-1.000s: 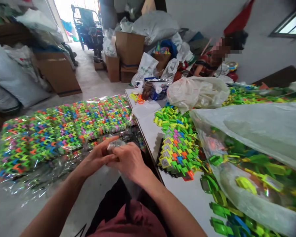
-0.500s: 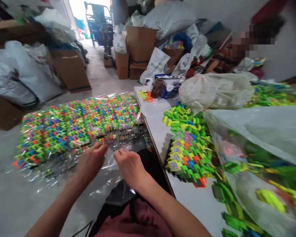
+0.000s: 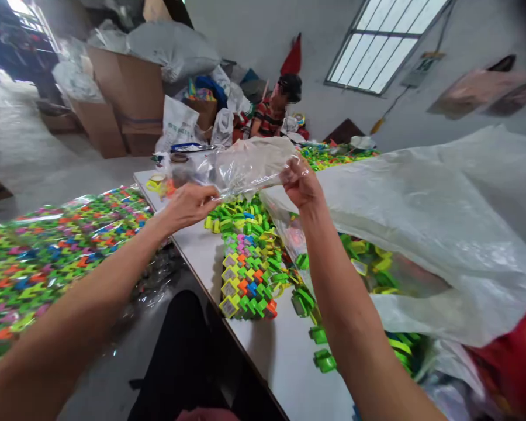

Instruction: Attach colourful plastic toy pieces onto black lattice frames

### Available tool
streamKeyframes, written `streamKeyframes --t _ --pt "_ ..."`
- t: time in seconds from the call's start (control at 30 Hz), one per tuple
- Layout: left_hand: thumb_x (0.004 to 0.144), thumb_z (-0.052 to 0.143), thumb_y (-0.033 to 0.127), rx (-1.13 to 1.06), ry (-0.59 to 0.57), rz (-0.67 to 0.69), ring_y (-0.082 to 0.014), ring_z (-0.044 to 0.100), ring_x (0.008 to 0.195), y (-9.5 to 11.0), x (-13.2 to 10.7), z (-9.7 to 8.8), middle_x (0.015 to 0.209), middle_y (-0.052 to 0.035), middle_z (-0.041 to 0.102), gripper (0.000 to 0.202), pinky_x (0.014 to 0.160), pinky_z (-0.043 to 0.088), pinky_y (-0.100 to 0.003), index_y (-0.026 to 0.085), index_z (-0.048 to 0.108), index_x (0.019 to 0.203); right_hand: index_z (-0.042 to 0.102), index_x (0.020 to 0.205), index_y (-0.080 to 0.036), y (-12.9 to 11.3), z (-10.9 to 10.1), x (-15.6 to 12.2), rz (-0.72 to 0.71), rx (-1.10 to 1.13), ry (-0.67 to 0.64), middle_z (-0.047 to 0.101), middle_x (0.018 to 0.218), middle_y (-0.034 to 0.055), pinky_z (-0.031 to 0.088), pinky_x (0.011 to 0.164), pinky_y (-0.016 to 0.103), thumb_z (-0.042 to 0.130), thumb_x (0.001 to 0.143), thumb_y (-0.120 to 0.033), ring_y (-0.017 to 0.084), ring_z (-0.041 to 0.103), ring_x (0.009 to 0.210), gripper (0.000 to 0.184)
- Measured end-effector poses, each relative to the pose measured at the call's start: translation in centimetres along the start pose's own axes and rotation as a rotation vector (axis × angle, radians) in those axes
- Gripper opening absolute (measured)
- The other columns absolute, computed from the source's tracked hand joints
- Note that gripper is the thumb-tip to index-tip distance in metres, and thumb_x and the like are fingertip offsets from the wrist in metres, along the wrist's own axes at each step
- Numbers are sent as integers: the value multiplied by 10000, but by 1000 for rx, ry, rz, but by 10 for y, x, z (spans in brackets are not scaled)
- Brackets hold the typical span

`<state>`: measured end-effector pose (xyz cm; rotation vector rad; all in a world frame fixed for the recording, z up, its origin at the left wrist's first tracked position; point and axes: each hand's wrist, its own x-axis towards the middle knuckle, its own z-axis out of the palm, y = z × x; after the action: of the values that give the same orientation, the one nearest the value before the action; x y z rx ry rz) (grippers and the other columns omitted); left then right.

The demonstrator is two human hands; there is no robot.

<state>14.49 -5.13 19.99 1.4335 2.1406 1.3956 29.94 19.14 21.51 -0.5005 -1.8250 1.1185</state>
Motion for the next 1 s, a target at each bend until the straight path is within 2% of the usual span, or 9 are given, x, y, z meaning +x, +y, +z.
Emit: streamKeyframes --t 0.13,0.27,0.37,0.5,0.63,0.7,0.77,0.9,1.0 --pt "795 570 247 239 -125 -35 -209 611 800 -35 35 74 677 -34 612 185 800 439 -308 176 563 624 573 711 -189 46 -30 -53 184 -94 -130 556 614 -23 434 636 240 539 903 -456 121 506 628 330" --pt "852 426 276 230 -113 -162 -191 581 599 -66 3 118 575 -34 592 259 612 432 -277 193 534 632 562 654 -190 88 -29 -124 381 -311 -232 550 577 -16 422 630 255 521 886 -414 145 508 630 325" --pt "919 333 355 221 -8 -202 -210 643 726 -77 -50 124 784 -74 691 316 680 472 -291 180 589 862 604 761 -194 95 -27 -176 365 -342 -142 602 681 6 435 678 280 463 898 -394 171 546 690 280" --pt "889 435 420 225 63 -4 -261 659 982 -84 -130 121 979 -105 724 300 920 466 -356 202 639 914 612 893 -217 82 -21 -263 345 -361 28 632 819 38 427 704 304 450 904 -383 196 562 739 232" --pt "839 473 332 255 -174 -156 -237 674 826 -83 -179 115 853 -50 722 254 774 496 -329 229 644 995 580 881 -220 70 -17 -330 465 -345 -1 594 762 29 412 635 294 447 900 -352 187 528 671 189" --pt "782 494 267 261 -308 -257 -220 654 734 -81 -180 116 785 -20 697 264 696 486 -304 231 632 1004 584 876 -205 71 -16 -337 529 -380 -65 593 761 36 426 639 295 468 866 -322 189 529 672 165" --pt "725 517 224 205 -358 -290 -234 648 785 -81 -168 123 805 -35 690 224 752 495 -324 223 640 912 599 853 -192 76 -14 -330 557 -451 -158 615 798 64 454 702 315 491 827 -288 211 553 741 147" --pt "676 571 250 4 -340 -307 -309 607 1008 -82 -142 143 948 -106 699 147 972 450 -436 216 654 793 650 1008 -203 85 -7 -311 564 -534 -222 649 1057 124 464 886 376 517 808 -291 279 569 1026 256" --pt "678 597 299 -81 -315 -305 -339 564 1120 -77 -154 147 1017 -126 691 209 1068 383 -484 210 682 847 652 1076 -206 86 -8 -323 612 -500 -151 655 1120 141 474 912 423 524 792 -343 308 583 1058 341"
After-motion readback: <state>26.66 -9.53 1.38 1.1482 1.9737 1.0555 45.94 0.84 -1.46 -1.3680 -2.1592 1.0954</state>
